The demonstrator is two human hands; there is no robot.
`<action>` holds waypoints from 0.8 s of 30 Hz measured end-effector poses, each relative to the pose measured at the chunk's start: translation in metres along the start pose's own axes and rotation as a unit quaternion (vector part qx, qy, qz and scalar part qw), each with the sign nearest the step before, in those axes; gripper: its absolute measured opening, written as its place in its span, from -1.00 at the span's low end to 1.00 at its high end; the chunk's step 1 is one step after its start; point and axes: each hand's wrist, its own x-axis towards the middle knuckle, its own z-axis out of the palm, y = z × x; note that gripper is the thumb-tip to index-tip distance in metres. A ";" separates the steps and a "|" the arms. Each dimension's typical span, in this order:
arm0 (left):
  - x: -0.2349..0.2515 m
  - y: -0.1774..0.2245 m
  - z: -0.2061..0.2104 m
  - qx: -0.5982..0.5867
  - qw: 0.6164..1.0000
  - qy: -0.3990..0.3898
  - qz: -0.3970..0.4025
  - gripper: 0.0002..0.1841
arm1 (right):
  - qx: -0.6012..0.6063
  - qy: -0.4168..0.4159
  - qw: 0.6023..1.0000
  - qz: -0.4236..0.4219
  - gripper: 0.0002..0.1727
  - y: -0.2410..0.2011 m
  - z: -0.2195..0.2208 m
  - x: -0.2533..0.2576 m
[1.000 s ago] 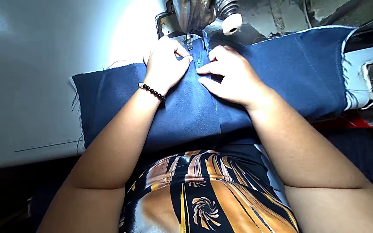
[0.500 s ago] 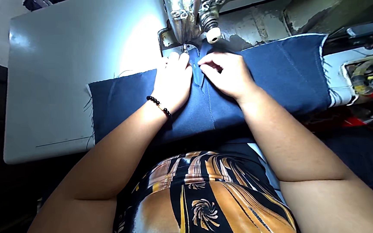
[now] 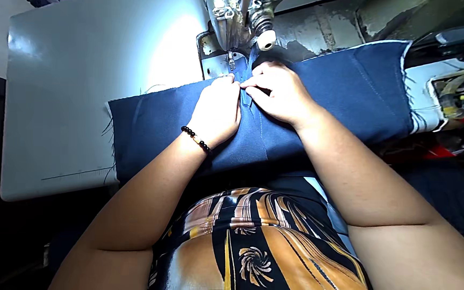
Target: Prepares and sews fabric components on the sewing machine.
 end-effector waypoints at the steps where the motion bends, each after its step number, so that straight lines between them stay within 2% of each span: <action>1: -0.001 0.001 0.000 -0.001 1.000 -0.009 -0.003 -0.58 | 0.000 -0.003 1.000 0.002 -0.68 0.000 0.000 0.000; 9: -0.009 0.011 0.005 0.020 0.997 -0.037 -0.060 -0.48 | -0.027 -0.040 0.998 0.039 -0.66 -0.006 -0.001 0.006; 24: 0.004 -0.004 0.003 -0.001 0.996 -0.047 -0.071 -0.45 | -0.028 -0.044 0.998 0.040 -0.68 0.008 0.000 0.024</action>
